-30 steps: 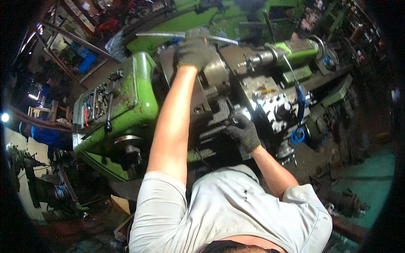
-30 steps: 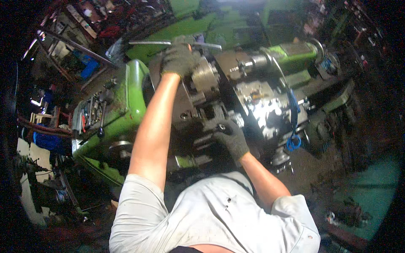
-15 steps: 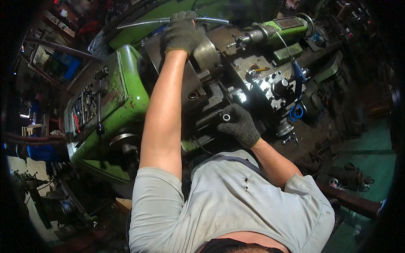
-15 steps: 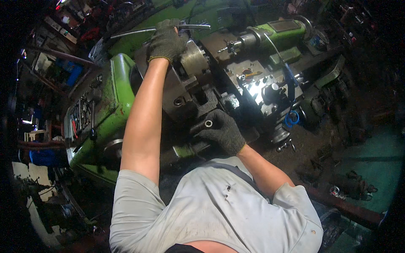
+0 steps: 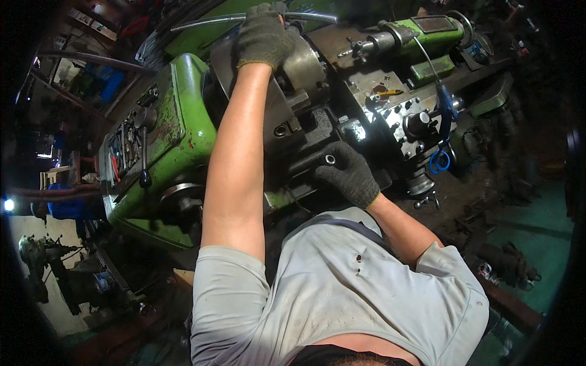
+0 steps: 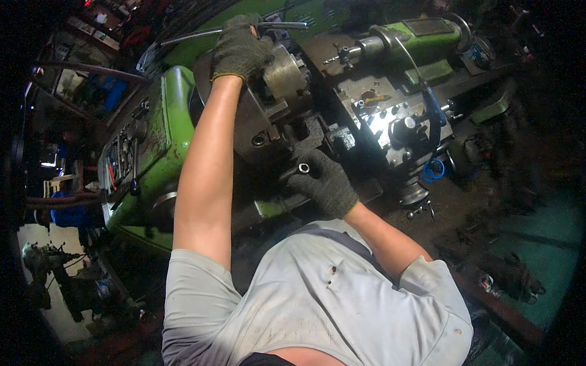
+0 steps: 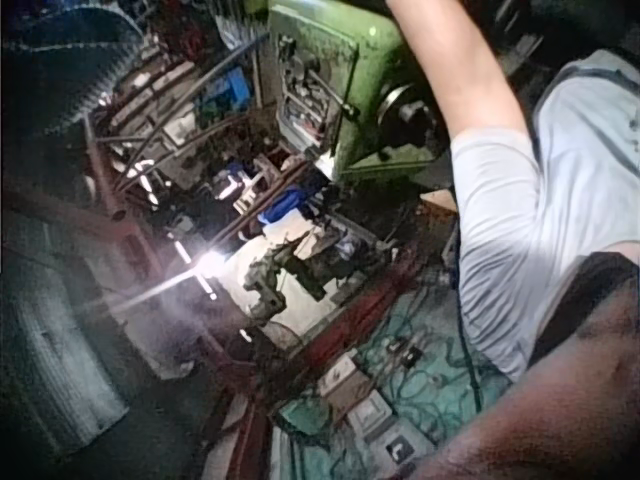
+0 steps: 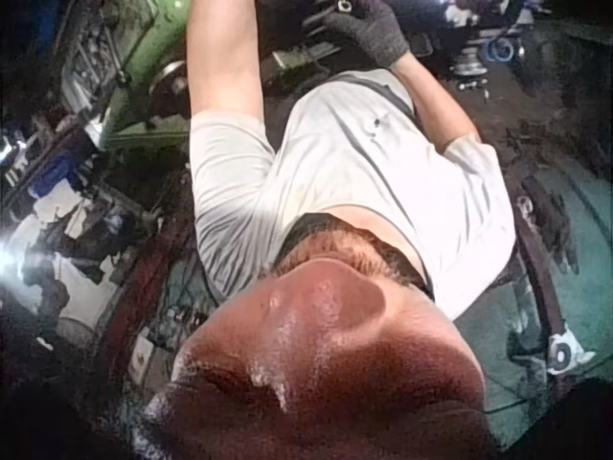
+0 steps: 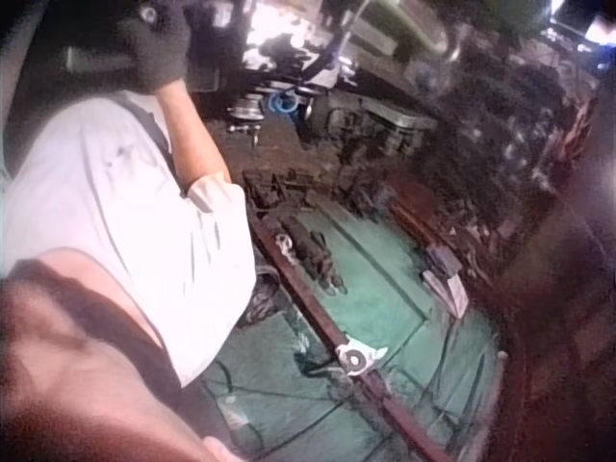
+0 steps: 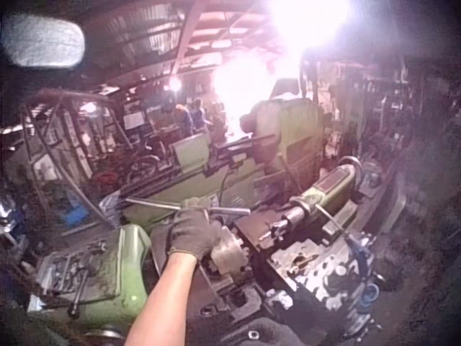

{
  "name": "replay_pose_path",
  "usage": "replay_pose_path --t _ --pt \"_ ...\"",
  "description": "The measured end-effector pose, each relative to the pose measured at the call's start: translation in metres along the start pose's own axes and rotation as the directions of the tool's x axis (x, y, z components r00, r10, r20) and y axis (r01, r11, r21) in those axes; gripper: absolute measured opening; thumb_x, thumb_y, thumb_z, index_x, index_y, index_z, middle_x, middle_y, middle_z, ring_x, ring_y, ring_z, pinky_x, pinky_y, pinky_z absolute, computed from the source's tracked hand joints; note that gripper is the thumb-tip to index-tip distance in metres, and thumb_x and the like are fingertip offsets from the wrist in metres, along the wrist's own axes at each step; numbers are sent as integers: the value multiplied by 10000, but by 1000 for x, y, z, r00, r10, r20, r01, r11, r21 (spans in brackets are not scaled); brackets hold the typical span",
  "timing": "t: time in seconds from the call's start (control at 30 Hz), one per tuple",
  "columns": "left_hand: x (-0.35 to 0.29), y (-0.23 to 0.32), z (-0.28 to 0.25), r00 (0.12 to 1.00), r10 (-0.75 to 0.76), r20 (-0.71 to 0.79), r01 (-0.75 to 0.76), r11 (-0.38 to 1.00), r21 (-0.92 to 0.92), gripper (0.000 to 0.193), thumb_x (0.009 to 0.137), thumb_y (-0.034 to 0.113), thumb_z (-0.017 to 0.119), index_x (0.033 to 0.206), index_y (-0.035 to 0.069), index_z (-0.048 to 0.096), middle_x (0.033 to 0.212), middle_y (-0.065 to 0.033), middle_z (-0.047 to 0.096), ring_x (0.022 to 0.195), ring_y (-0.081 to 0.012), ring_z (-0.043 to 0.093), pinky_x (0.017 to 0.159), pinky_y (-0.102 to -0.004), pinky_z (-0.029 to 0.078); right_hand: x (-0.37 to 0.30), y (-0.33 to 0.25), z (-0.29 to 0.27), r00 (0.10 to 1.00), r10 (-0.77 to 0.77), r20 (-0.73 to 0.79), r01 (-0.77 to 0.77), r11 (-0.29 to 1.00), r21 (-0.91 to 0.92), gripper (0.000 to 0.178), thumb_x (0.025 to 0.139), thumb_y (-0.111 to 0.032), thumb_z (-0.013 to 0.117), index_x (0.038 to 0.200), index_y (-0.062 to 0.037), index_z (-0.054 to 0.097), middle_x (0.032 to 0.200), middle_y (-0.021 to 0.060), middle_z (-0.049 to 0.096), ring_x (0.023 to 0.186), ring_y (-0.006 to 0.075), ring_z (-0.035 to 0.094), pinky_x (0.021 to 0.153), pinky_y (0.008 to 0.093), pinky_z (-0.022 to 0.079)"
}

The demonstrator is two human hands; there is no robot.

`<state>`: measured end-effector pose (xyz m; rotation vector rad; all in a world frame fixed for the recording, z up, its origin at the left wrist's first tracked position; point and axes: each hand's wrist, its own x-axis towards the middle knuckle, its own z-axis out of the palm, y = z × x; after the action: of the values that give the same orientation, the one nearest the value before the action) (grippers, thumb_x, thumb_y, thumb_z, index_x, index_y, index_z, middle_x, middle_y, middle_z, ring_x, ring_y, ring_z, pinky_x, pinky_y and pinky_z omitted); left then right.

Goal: The person operates a green metal lathe, using a wrench to tighten the chuck and a file to smooth the rotating metal workpiece. They adjust the tool post and clear metal shavings from the chuck area.

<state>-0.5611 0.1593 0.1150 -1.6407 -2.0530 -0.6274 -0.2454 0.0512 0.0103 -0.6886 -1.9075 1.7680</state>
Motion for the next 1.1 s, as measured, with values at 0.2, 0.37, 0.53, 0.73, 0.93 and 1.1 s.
replay_pose_path --t 0.2,0.37,0.53,0.73,0.93,1.1 --pt "2 -3 2 1000 25 0 -25 995 99 466 821 351 761 1167 46 695 1133 -234 662 1102 -425 624 963 -505 517 5 22 -5 990 89 105 -121 931 344 256 914 -123 758 1121 -60 622 1067 24 655 1013 114 646 869 297 537" --pt "4 -11 11 997 59 -54 -58 998 22 446 806 316 746 1164 54 699 1136 -228 668 1104 -422 628 965 -505 521 9 32 -9 979 99 176 -183 803 568 220 871 -56 700 1062 -57 591 1032 19 596 1037 133 620 851 300 524" --pt "5 -9 8 997 -45 70 40 997 71 451 810 291 734 1207 80 694 1190 -217 668 1152 -414 618 1004 -493 517 13 37 -18 979 19 201 -155 708 689 287 793 12 671 1067 -45 607 1100 77 636 1093 185 622 925 345 535" --pt "-6 -8 7 999 -13 -45 13 1000 8 463 833 290 708 1244 77 679 1229 -242 655 1168 -432 612 1020 -505 505 15 36 -31 935 38 352 -316 541 779 371 740 12 687 1103 -23 619 1180 109 666 1082 222 655 979 375 560" --pt "-2 -16 12 1000 -9 13 8 994 110 495 846 327 692 1255 49 666 1256 -251 650 1189 -448 606 1031 -506 499 14 44 -38 915 71 396 -366 556 746 521 731 -21 732 1239 -2 619 1143 105 673 1044 213 674 948 367 569" --pt "-7 -24 9 1000 -14 19 9 977 211 521 863 346 677 1289 47 653 1277 -253 654 1196 -449 616 1039 -508 497 11 39 -44 895 62 441 -419 457 785 572 748 -30 727 1304 13 598 1125 111 669 1006 214 676 914 355 571"
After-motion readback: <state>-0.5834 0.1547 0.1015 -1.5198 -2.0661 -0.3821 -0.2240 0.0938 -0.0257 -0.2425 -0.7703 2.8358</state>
